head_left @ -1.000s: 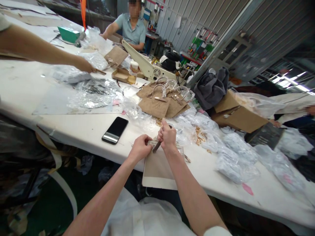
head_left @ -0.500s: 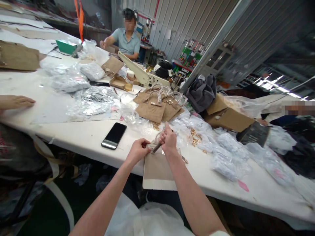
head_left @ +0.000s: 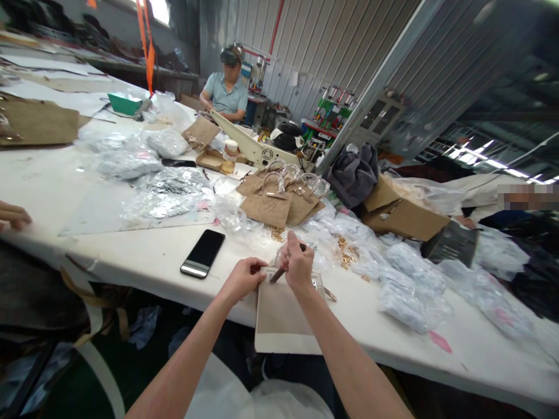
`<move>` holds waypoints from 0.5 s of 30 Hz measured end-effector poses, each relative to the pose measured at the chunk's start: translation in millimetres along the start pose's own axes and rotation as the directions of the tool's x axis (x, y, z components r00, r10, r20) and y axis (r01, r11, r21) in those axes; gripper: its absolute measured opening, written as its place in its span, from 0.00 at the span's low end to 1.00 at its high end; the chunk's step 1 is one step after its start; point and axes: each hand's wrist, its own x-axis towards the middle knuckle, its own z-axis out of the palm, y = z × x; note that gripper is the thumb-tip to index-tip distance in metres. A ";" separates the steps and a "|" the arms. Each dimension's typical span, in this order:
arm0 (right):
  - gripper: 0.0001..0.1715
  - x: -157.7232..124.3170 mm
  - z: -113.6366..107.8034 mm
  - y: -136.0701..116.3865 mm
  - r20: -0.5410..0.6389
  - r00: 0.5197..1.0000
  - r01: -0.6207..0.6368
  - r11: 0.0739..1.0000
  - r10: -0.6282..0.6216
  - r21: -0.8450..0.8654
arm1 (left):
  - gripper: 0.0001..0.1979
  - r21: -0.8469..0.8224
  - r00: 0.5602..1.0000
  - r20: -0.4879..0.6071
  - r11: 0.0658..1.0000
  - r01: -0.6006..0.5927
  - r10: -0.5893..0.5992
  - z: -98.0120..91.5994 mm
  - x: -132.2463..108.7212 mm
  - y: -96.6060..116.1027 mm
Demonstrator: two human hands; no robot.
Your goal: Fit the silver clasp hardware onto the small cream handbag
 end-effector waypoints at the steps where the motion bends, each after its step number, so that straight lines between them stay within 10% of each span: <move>1: 0.40 7.9 0.1 -3.1 -0.025 0.999 -0.034 0.998 0.035 0.049 | 0.17 0.011 1.000 -0.009 1.000 -0.006 0.007 0.3 0.4 -1.2; 8: 0.41 47.0 11.4 3.9 -0.086 0.980 -0.177 0.982 0.182 0.061 | 0.17 0.054 0.998 -0.054 0.998 0.022 -0.019 3.5 2.7 -4.5; 15: 0.38 27.7 18.3 17.6 -0.061 0.995 -0.092 0.987 0.085 -0.135 | 0.17 0.064 0.997 -0.075 0.997 0.031 -0.026 4.1 5.4 -6.5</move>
